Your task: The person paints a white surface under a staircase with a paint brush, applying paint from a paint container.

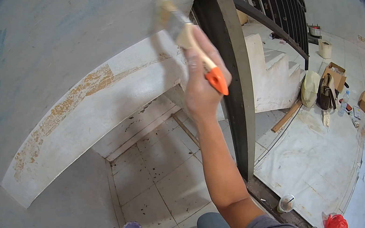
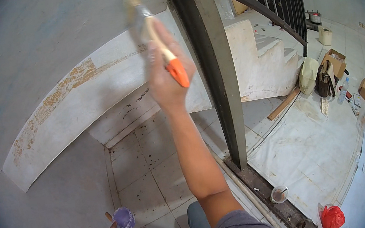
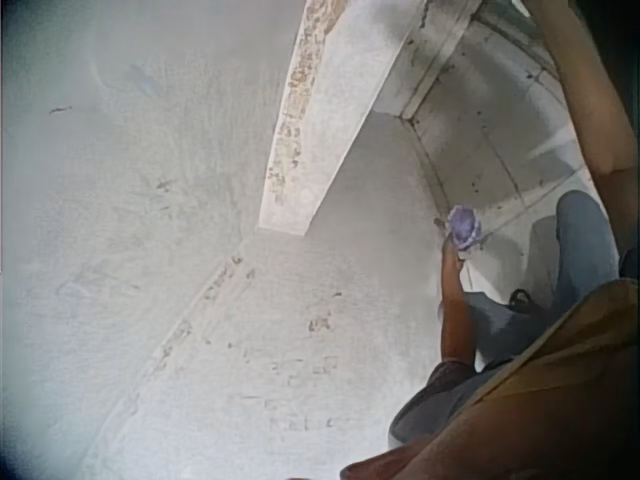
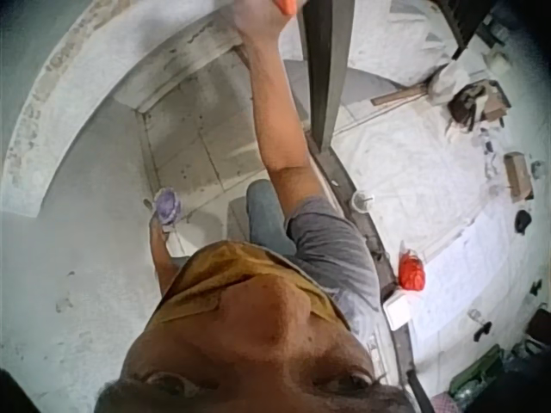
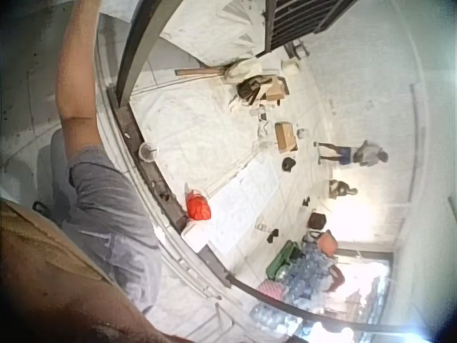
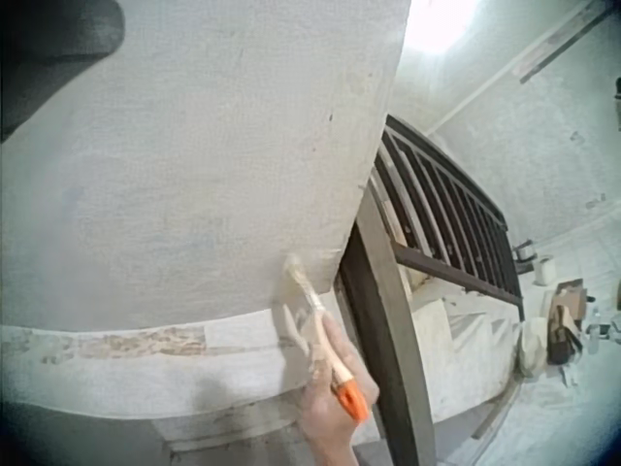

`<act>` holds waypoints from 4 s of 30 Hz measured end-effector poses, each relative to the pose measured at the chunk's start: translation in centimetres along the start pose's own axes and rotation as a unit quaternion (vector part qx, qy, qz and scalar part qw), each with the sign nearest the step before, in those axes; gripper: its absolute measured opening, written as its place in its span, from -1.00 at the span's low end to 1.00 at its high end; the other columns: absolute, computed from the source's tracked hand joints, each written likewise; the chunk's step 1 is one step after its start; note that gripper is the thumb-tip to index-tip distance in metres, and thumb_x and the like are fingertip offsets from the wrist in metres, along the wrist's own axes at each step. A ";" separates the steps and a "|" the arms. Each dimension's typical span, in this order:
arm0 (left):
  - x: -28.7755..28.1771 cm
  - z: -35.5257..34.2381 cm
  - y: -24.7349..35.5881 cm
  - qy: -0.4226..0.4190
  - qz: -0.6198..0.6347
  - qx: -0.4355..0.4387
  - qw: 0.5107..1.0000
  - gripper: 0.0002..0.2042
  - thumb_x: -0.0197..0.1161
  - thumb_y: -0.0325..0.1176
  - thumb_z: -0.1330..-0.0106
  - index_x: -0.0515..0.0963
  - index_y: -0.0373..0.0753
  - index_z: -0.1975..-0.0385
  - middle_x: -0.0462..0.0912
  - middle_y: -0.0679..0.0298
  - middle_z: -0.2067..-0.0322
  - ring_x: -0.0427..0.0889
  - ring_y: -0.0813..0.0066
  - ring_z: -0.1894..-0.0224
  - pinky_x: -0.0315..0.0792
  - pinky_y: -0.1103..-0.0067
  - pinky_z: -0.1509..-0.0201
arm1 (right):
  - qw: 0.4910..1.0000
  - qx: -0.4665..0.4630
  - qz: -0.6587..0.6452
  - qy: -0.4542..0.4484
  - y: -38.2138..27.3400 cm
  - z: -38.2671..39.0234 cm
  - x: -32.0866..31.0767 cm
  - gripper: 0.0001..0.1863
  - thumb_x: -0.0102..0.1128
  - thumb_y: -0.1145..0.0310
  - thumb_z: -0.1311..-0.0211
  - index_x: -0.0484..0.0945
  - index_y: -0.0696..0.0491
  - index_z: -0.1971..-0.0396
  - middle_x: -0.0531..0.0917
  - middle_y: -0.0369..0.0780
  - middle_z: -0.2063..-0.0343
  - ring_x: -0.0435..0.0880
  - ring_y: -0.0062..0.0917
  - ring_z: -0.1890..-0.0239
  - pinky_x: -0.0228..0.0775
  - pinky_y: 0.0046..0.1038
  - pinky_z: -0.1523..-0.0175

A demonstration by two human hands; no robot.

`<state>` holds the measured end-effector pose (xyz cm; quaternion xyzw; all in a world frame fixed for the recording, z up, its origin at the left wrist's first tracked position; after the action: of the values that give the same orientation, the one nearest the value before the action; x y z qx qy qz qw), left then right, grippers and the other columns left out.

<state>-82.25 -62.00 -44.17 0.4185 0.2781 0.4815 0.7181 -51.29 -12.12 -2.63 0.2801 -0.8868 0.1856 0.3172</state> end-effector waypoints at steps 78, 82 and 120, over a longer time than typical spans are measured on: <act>0.7 7.2 2.2 0.151 -0.021 0.063 0.986 -0.54 -0.08 0.01 -0.43 0.43 -0.24 -0.07 0.63 0.24 0.20 0.57 0.33 0.28 0.34 0.13 0.06 | 0.962 -0.263 0.070 0.026 -0.7 3.9 7.4 -0.67 0.14 0.61 -0.19 0.54 0.29 0.02 0.60 0.05 0.03 0.63 -0.15 0.00 0.51 -0.30 -0.04; 2.3 7.1 2.6 0.129 -0.071 0.025 0.989 -0.55 -0.09 0.05 -0.42 0.46 -0.19 -0.03 0.65 0.23 0.26 0.57 0.35 0.32 0.38 0.16 0.12 | 0.950 -0.286 -0.012 -0.122 -2.0 8.5 12.6 -0.67 0.11 0.53 -0.28 0.51 0.28 -0.04 0.59 0.05 0.01 0.64 -0.20 0.02 0.51 -0.31 -0.04; -1.8 -3.2 -9.8 0.106 -0.013 0.013 0.994 -0.57 -0.11 -0.08 -0.48 0.42 -0.33 -0.07 0.58 0.16 0.18 0.56 0.32 0.25 0.46 0.40 0.29 | 0.991 0.012 -0.124 0.045 -1.0 5.4 6.9 -0.54 -0.08 0.33 -0.45 0.29 0.27 -0.23 0.50 0.03 -0.08 0.53 -0.35 -0.14 0.39 -0.37 -0.27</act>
<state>-81.02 -64.38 -54.27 0.3706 0.3643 0.5101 0.6853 -57.59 -18.26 -1.85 0.3828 -0.8280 0.1678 0.3739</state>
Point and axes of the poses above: each hand's wrist, its own z-axis away from the middle knuckle, its own x-axis out of the palm, y = z × x, the point moved 6 cm from there along -z, towards the middle knuckle
